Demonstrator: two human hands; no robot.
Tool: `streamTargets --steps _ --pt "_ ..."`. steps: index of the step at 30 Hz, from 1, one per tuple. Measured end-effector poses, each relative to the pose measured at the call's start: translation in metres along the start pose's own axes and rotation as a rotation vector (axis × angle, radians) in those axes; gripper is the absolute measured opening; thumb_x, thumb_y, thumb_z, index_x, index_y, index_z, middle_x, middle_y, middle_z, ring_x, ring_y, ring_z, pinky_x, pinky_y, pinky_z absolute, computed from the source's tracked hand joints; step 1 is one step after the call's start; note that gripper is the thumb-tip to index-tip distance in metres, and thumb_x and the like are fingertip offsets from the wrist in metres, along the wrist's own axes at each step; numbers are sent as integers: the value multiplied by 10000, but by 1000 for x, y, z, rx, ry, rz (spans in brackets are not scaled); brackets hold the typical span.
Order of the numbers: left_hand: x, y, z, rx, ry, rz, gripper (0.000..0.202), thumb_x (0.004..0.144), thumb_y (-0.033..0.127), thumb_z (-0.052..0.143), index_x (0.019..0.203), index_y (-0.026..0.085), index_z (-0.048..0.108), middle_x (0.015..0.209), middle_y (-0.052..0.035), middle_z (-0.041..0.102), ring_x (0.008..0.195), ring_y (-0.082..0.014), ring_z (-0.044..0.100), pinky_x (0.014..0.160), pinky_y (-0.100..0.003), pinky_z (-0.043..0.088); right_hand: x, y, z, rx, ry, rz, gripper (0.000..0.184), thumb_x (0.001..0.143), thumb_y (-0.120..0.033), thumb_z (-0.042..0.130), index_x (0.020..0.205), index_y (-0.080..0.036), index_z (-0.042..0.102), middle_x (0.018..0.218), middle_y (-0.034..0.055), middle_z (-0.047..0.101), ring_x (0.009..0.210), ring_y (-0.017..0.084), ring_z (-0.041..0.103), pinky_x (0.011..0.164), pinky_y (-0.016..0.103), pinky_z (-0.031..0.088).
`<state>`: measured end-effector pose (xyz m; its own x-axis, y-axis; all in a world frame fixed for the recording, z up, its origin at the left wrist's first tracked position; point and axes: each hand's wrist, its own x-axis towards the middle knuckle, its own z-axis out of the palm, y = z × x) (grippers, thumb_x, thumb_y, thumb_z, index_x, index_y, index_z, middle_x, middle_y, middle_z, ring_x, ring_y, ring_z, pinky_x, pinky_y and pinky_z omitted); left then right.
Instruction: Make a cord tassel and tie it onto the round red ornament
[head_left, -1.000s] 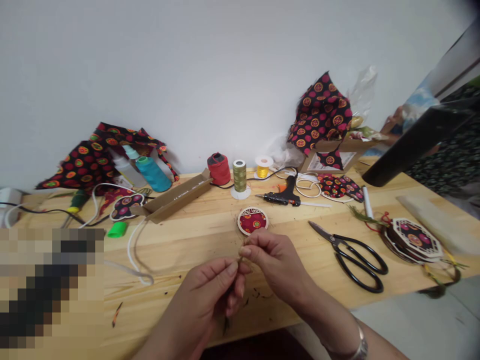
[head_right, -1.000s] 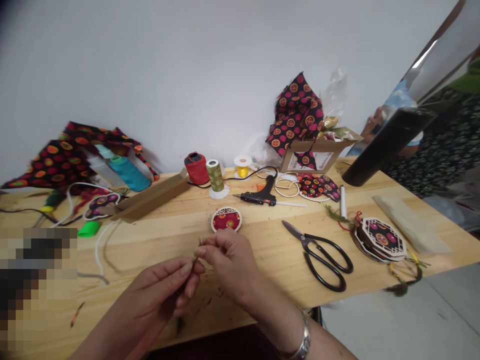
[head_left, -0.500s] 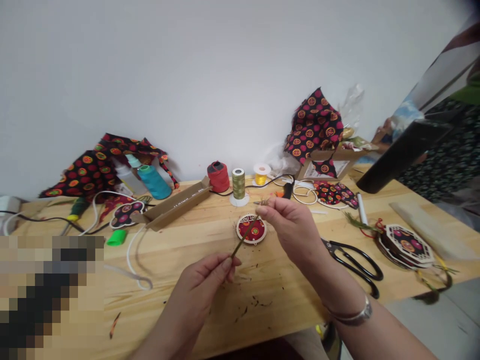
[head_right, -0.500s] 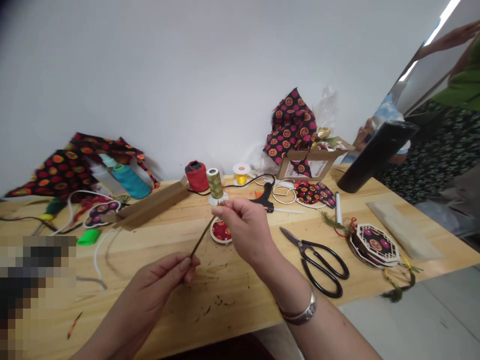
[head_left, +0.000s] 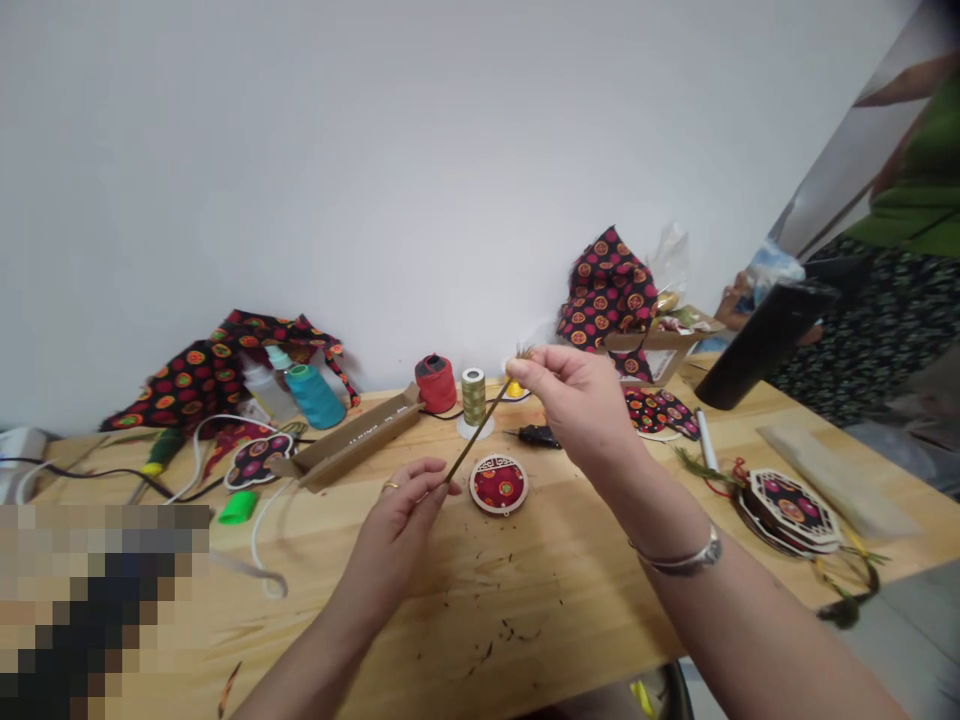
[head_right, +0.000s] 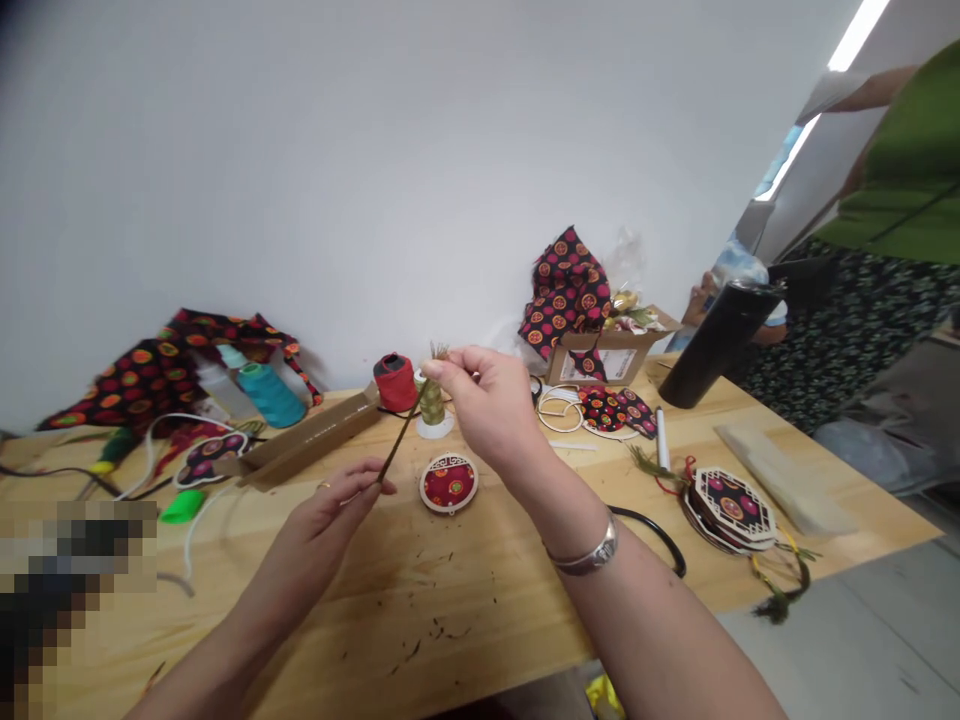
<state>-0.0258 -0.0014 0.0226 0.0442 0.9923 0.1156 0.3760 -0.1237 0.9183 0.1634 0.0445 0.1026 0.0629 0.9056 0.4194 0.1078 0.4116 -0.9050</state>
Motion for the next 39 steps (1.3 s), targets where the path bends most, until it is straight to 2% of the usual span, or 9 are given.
streamTargets --steps 5,8,9,11,14,18,21,27,39 --pt "-5 2 -6 89 186 41 337 790 322 590 1102 216 663 1345 -116 428 1226 -301 401 1015 -429 295 9 5 3 -156 -46 -22 300 767 -291 576 520 -188 440 506 -60 338 515 88 317 516 246 266" --pt "-17 15 -8 30 308 78 226 746 322 660 941 236 734 1053 -68 576 994 -253 535 858 -327 410 9 17 9 -201 -67 -48 293 759 -274 585 510 -185 459 505 -57 369 531 98 345 540 250 278" --pt "-21 21 -7 -66 221 13 161 732 314 685 841 217 753 899 -49 606 843 -214 558 738 -283 436 8 20 11 -215 -73 -58 293 757 -265 591 505 -185 464 508 -55 385 544 103 358 554 252 285" --pt "-28 31 -3 -368 61 -234 205 748 353 684 820 174 750 635 5 537 505 -104 418 452 -207 332 4 26 16 -242 -85 -79 307 757 -250 605 490 -186 469 516 -48 408 573 115 386 584 258 296" --pt "-29 41 6 -831 -192 -525 187 764 275 693 821 100 728 659 -6 564 428 -18 295 381 -131 223 -7 31 23 -276 -110 -114 324 756 -219 635 472 -187 482 531 -37 448 628 135 432 626 267 311" --pt "-24 40 14 -1131 -186 -698 203 885 217 556 891 63 689 904 -139 671 386 37 291 345 -73 233 -36 32 27 -298 -164 -166 237 769 -151 647 544 -189 585 600 -22 554 699 149 472 715 292 341" --pt "-24 34 15 -1271 -181 -771 219 927 210 482 869 85 652 868 -104 668 351 47 319 321 -65 226 -62 33 27 -334 -182 -232 183 796 -96 610 650 -197 653 676 -2 600 749 160 480 742 312 367" --pt "-30 23 18 -1297 -125 -819 162 892 89 513 756 107 600 546 64 494 315 24 366 302 -66 215 -103 36 22 -420 -199 -378 190 834 -84 558 738 -209 664 753 29 610 831 191 458 747 331 420" --pt "-29 -1 23 -1136 -132 -780 115 717 142 740 714 64 656 639 16 579 373 32 325 338 -81 204 -127 43 18 -459 -135 -591 159 869 -158 556 719 -166 608 703 9 613 761 162 469 698 297 369"
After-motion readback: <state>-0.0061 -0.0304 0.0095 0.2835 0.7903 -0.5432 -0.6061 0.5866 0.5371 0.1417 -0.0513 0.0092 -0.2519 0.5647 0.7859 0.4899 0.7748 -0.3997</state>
